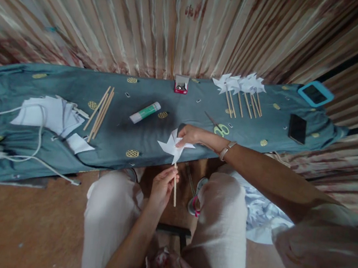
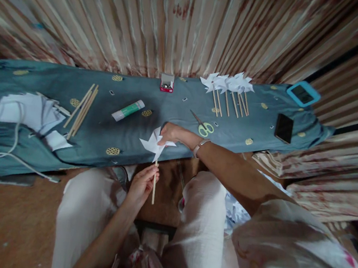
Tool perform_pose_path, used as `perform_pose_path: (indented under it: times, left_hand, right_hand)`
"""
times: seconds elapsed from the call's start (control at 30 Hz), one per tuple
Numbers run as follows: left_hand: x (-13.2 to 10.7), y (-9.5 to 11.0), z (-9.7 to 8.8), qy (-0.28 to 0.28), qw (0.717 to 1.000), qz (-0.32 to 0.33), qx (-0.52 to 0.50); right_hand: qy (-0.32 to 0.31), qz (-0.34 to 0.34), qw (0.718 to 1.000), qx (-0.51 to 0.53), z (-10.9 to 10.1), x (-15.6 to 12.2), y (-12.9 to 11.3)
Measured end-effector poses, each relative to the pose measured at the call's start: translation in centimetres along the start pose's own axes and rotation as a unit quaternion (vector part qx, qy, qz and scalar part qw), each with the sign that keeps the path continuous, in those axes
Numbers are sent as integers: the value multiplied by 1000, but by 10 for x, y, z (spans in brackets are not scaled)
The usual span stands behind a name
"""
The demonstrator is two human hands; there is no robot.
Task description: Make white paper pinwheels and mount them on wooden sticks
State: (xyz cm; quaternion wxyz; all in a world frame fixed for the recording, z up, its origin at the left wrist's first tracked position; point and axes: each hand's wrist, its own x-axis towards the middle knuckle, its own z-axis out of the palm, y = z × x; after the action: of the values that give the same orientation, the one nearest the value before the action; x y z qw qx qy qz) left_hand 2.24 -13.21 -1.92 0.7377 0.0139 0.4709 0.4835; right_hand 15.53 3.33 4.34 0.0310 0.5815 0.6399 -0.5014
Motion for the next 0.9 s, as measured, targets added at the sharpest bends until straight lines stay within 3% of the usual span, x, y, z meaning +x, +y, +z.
perform_pose_path:
  times: [0.53,0.9]
  left_hand:
    - [-1,-1,4,-4,1000,-20,-23]
    - [2,-3,6,2,999,-40,-30]
  right_hand:
    - [21,31,999,-8,3,-6,-5]
    - [26,35,998,33,5,8,8]
